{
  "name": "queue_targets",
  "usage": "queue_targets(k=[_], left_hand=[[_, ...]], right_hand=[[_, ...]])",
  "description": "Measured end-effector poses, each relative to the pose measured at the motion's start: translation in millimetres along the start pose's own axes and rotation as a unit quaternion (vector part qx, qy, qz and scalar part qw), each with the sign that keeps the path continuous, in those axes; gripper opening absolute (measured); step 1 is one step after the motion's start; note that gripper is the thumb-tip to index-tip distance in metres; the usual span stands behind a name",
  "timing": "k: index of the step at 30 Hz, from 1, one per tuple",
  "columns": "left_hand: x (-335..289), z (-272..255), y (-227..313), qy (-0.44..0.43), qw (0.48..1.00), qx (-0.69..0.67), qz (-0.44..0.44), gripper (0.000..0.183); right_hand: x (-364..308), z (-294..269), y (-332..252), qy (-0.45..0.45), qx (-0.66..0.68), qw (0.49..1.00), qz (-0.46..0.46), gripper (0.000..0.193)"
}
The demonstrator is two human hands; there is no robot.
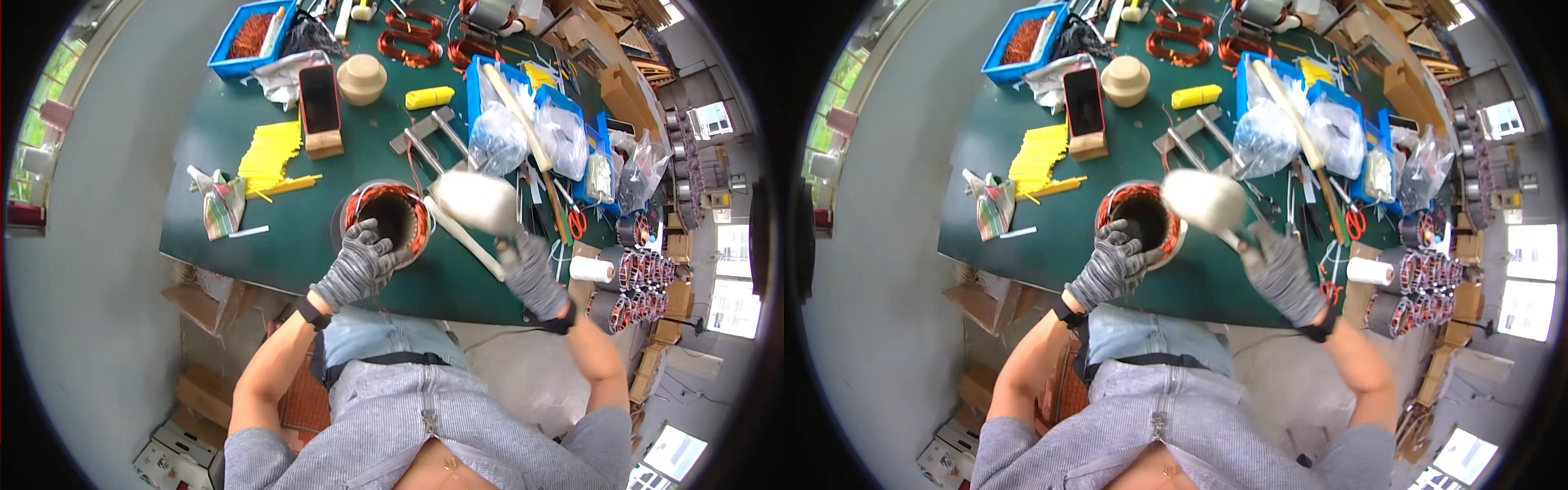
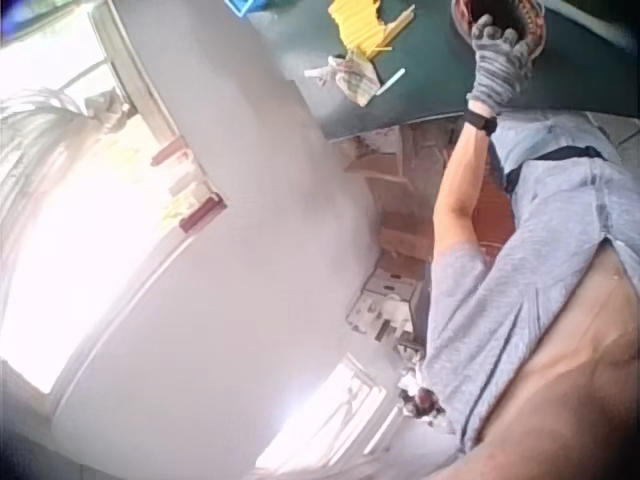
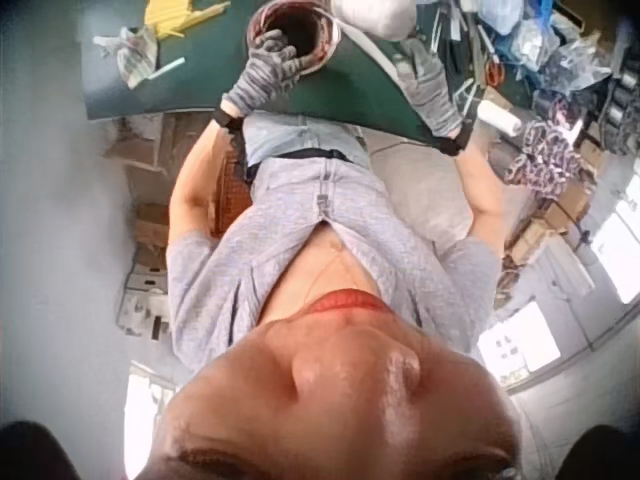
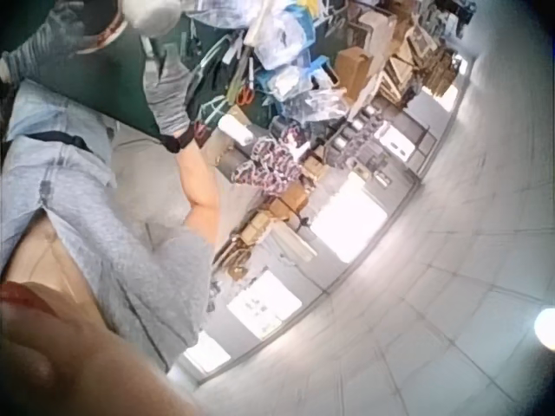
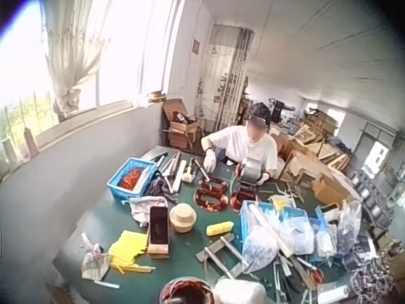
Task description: Assembling copper coils into a motor stator and using tools to secure them.
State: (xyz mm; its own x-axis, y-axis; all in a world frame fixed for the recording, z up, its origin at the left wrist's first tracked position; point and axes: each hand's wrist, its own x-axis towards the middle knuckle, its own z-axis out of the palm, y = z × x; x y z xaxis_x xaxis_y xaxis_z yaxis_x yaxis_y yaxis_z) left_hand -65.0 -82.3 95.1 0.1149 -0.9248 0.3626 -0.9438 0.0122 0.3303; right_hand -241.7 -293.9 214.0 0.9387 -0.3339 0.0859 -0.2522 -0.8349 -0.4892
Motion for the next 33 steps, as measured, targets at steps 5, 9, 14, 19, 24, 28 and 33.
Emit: queue_targets(k=[5, 9, 14, 19, 24, 28, 33], left_hand=[[16.4, -39.4, -28.9, -0.111, 0.985, -0.098, 0.087, 0.034], [26.1, -44.8, 23.7, -0.238, 0.958, 0.145, -0.073, 0.032], [15.7, 37.3, 73.3, 0.048, 0.976, 0.061, -0.204, 0.046], [6.8, 38.1, 49.1, 0.134, 0.980, 0.030, -0.142, 0.050], [2.2, 11.8, 41.1, 0.016, 0.992, 0.044, -0.117, 0.048], [-8.5, 45.2, 62.0, 0.152, 0.969, 0.031, -0.191, 0.045], [-19.2, 55.9, 46.8, 0.224, 0.964, 0.026, -0.142, 0.042]], right_hand=[[-53.2, 39.4, 44.4, -0.083, -0.075, 0.985, 0.135, 0.025], [-52.9, 14.7, 21.8, -0.043, 0.024, 0.990, 0.134, 0.024], [5.5, 53.3, -0.6, 0.036, 0.132, 0.987, 0.079, 0.034], [40.9, 96.6, 5.5, -0.018, 0.102, 0.989, 0.103, 0.043], [1.9, 84.2, 79.6, 0.019, 0.089, 0.990, 0.105, 0.042], [-5.3, 30.0, 55.2, -0.104, 0.079, 0.968, 0.216, 0.034], [53.9, -75.3, -72.4, -0.147, 0.055, 0.988, -0.001, 0.024]])
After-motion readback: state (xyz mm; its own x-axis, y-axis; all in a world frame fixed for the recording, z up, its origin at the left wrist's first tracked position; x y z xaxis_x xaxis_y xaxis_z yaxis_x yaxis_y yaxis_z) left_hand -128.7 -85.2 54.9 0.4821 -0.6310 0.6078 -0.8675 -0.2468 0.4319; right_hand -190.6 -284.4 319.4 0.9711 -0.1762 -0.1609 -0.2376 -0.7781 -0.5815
